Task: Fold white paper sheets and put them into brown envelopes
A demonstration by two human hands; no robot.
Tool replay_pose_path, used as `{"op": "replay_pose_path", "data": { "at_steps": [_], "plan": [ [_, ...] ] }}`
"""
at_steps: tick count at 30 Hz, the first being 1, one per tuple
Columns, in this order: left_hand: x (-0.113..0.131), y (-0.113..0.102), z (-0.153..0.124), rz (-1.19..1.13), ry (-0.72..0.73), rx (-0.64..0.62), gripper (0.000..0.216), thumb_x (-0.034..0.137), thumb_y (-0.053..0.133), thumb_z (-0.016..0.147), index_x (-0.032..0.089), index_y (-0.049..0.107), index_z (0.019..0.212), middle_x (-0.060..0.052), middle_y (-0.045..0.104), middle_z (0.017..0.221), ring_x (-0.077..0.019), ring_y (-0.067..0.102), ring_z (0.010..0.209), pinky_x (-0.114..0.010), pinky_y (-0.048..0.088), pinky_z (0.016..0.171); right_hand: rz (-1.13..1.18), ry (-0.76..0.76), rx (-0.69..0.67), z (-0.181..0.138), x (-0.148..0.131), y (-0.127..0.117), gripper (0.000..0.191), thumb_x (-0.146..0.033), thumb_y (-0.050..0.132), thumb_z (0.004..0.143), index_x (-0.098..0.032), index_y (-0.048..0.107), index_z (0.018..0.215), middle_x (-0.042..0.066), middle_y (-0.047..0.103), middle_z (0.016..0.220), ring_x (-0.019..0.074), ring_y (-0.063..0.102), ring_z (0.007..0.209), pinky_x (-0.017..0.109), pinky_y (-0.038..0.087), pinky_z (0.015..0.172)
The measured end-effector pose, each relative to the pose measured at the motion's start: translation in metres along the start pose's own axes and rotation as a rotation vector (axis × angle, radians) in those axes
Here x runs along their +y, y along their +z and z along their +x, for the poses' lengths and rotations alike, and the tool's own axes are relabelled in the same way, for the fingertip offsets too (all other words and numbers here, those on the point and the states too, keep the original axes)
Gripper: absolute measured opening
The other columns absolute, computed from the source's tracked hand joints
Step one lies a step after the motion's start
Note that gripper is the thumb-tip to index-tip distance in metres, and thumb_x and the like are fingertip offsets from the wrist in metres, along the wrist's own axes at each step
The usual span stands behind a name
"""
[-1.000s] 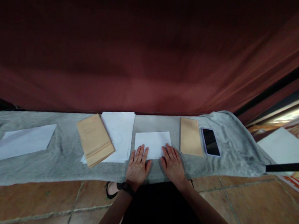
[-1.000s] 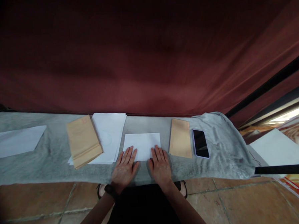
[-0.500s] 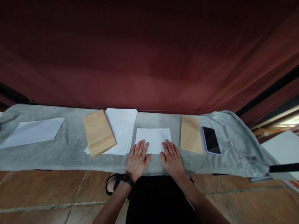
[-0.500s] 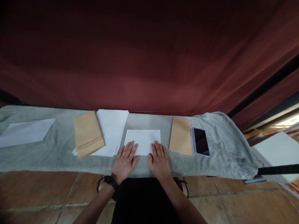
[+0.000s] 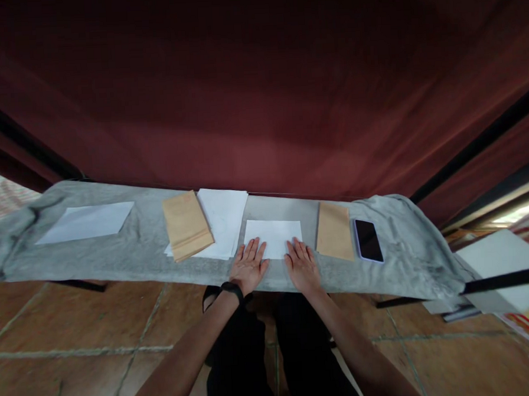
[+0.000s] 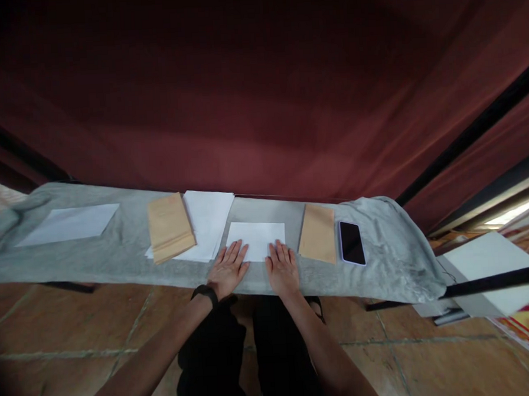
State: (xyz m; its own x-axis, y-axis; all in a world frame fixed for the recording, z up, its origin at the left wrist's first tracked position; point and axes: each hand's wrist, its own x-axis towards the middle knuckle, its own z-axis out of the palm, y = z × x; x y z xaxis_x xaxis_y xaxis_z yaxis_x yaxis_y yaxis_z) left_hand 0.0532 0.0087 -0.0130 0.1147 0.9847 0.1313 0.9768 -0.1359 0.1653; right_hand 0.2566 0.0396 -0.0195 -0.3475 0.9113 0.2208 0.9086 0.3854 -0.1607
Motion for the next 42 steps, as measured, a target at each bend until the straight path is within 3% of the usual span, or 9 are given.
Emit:
{"op": "replay_pose_path", "data": {
  "at_steps": [9, 15, 24, 27, 34, 42],
  "plan": [
    [0.0, -0.001, 0.004, -0.018, -0.039, -0.064, 0.056, 0.041, 0.029, 0.104, 0.019, 0.042, 0.154, -0.013, 0.032, 0.164, -0.0278, 0.028, 0.153, -0.052, 0.02, 0.124, -0.024, 0.001, 0.03, 0.001, 0.001, 0.006, 0.049, -0.034, 0.038, 0.107, -0.019, 0.045, 0.153, 0.012, 0.038, 0.161, 0.0274, 0.04, 0.147, 0.048, 0.028, 0.121],
    [0.01, -0.006, 0.017, 0.003, -0.084, -0.117, 0.056, 0.04, 0.027, 0.105, 0.017, 0.041, 0.155, -0.013, 0.031, 0.165, -0.0293, 0.026, 0.154, -0.053, 0.019, 0.125, 0.012, 0.043, -0.025, 0.007, -0.001, 0.005, 0.049, -0.032, 0.038, 0.106, -0.02, 0.044, 0.153, 0.011, 0.036, 0.163, 0.0275, 0.037, 0.149, 0.052, 0.019, 0.124],
    [0.008, 0.012, 0.056, 0.022, 0.008, -0.046, 0.057, 0.021, 0.029, 0.1, 0.011, 0.038, 0.156, -0.012, 0.033, 0.164, -0.0278, 0.024, 0.154, -0.049, 0.022, 0.125, 0.126, -0.098, -0.136, 0.066, -0.034, 0.006, 0.05, -0.028, 0.027, 0.108, -0.011, 0.046, 0.151, 0.012, 0.042, 0.159, 0.0215, 0.035, 0.15, 0.042, 0.026, 0.124],
    [0.006, 0.016, 0.068, 0.042, 0.018, -0.055, 0.058, 0.016, 0.029, 0.098, 0.005, 0.037, 0.155, -0.015, 0.032, 0.164, -0.028, 0.024, 0.154, -0.048, 0.023, 0.124, 0.131, -0.052, -0.118, 0.077, -0.042, 0.012, 0.052, -0.03, 0.025, 0.109, -0.011, 0.043, 0.153, 0.012, 0.042, 0.159, 0.0209, 0.035, 0.15, 0.042, 0.026, 0.124],
    [0.004, 0.026, 0.072, 0.039, 0.043, 0.1, 0.056, 0.025, 0.03, 0.101, 0.01, 0.04, 0.154, -0.013, 0.039, 0.161, -0.0249, 0.028, 0.153, -0.048, 0.024, 0.125, 0.053, -0.047, 0.022, 0.066, -0.013, 0.027, 0.05, -0.035, 0.033, 0.108, -0.016, 0.041, 0.154, 0.012, 0.038, 0.161, 0.0242, 0.036, 0.15, 0.047, 0.028, 0.122],
    [-0.02, 0.022, 0.078, 0.032, 0.001, 0.082, 0.06, 0.041, 0.03, 0.104, 0.008, 0.04, 0.154, -0.016, 0.038, 0.16, -0.026, 0.032, 0.152, -0.045, 0.026, 0.125, 0.023, 0.007, 0.153, 0.068, 0.008, 0.038, 0.054, -0.034, 0.038, 0.106, -0.008, 0.041, 0.153, 0.018, 0.044, 0.157, 0.0285, 0.041, 0.147, 0.049, 0.031, 0.121]
  ]
}}
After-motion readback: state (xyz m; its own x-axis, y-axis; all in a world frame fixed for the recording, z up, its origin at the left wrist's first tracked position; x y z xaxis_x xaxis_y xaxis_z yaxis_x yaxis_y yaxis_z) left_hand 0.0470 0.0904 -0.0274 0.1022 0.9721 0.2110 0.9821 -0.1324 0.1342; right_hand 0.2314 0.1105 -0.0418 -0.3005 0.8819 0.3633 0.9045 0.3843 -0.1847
